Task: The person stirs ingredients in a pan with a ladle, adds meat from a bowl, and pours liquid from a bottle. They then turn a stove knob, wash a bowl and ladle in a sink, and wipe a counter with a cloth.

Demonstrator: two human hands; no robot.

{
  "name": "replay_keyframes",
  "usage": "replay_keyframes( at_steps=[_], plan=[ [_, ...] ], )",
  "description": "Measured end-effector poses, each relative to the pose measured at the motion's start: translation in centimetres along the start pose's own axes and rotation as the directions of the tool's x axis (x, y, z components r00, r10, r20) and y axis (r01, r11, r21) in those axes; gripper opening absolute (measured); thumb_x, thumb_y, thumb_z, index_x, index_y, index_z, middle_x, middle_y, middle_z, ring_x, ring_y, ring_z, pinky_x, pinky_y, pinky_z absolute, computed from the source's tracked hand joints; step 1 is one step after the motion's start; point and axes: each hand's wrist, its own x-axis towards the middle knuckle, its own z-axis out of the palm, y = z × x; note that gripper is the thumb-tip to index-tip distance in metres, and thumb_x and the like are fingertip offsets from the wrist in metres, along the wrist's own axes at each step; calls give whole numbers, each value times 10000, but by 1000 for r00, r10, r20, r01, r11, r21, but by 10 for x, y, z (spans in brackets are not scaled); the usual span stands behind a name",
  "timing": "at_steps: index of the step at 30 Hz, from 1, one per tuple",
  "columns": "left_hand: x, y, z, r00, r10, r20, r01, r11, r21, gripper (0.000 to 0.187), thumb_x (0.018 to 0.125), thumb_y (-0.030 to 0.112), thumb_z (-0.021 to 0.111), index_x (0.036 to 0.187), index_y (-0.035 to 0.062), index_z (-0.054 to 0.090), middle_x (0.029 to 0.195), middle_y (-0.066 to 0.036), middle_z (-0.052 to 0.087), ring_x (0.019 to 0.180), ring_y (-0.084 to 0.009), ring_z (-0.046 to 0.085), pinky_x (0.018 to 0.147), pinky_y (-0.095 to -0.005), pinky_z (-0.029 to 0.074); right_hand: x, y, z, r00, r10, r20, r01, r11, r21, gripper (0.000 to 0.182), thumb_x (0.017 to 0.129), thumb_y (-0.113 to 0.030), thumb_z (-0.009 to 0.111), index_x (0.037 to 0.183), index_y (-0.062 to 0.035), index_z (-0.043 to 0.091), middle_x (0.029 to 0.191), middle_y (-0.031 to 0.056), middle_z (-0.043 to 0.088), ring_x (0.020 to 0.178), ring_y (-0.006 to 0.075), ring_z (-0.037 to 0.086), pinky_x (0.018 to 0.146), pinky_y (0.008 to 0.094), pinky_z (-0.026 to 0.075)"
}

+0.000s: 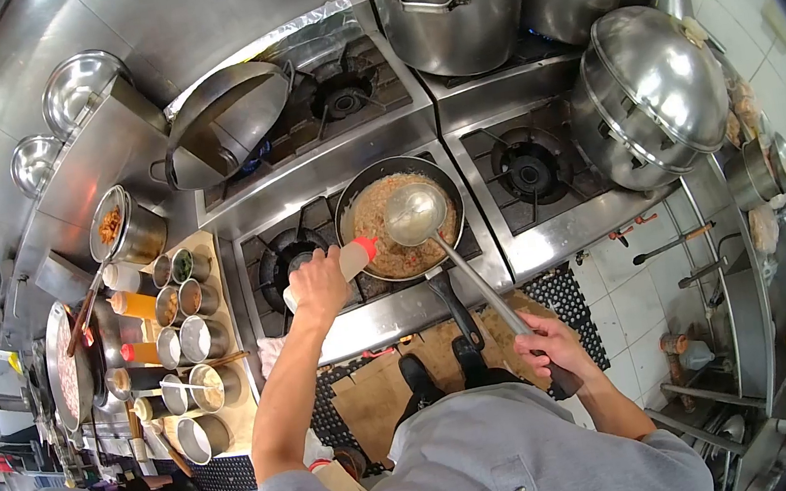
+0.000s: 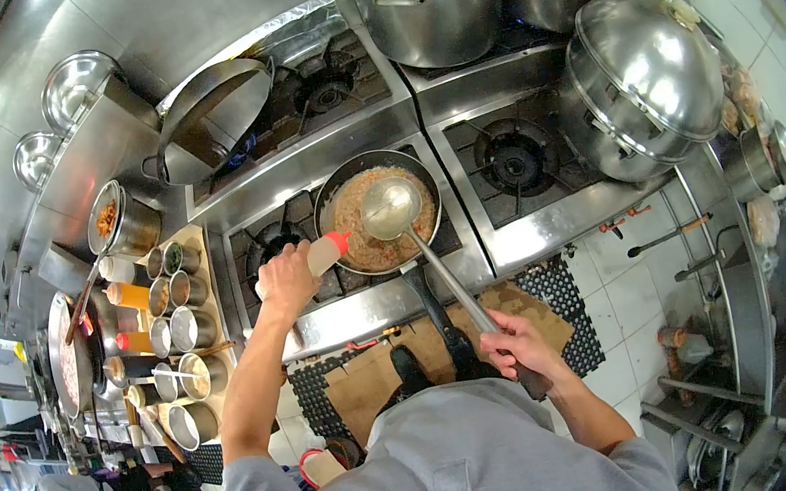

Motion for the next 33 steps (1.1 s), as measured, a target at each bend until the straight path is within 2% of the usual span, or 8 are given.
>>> replay_keyframes(
  at_steps=[2, 4, 8, 16, 33],
  plan=[
    [1, -1, 2, 1000, 4, -16, -4, 1000, 2, 290, 724, 145, 662, 996, 91, 581, 957, -124, 633, 834, -309, 671, 687, -412, 538, 0, 0, 0, 1000, -9, -11, 9, 1000, -2, 467, 906, -63, 541, 1349, -31, 397, 712, -26, 451, 480, 31, 384, 383, 186, 360],
    [0, -1, 0, 1000, 7, -16, -7, 1000, -1, 287, 724, 143, 661, 994, 91, 583, 953, -124, 634, 832, -309, 671, 687, -411, 539, 1, 0, 0, 1000, 1, -7, -1, 1000, -16, 545, 902, -55, 539, 1408, -47, 340, 741, 8, 476, 493, 37, 372, 400, 188, 344],
    [0, -3, 3, 1000, 11, -21, -11, 1000, -3, 285, 724, 141, 659, 995, 91, 585, 953, -124, 637, 831, -309, 671, 687, -407, 540, 3, 0, -2, 1000, 1, 5, -1, 1000, -12, 550, 904, -56, 534, 1415, -50, 332, 742, 8, 476, 492, 37, 373, 397, 185, 343],
    [-2, -4, -2, 1000, 5, 1, -5, 1000, -9, 280, 721, 140, 664, 986, 92, 587, 959, -126, 635, 829, -309, 672, 691, -407, 539, 5, 0, -4, 998, -15, 56, 15, 1000, -14, 505, 897, -63, 539, 1375, -42, 377, 752, 4, 484, 484, 27, 374, 388, 178, 339],
    [-2, -12, 3, 999, -34, 18, 35, 999, -36, 293, 729, 133, 645, 1014, 93, 590, 978, -128, 635, 846, -314, 667, 699, -415, 535, 9, -10, 4, 999, 32, 27, -31, 999, -10, 446, 903, -64, 529, 1333, -48, 410, 718, -25, 459, 489, 14, 361, 392, 170, 323]
  ],
)
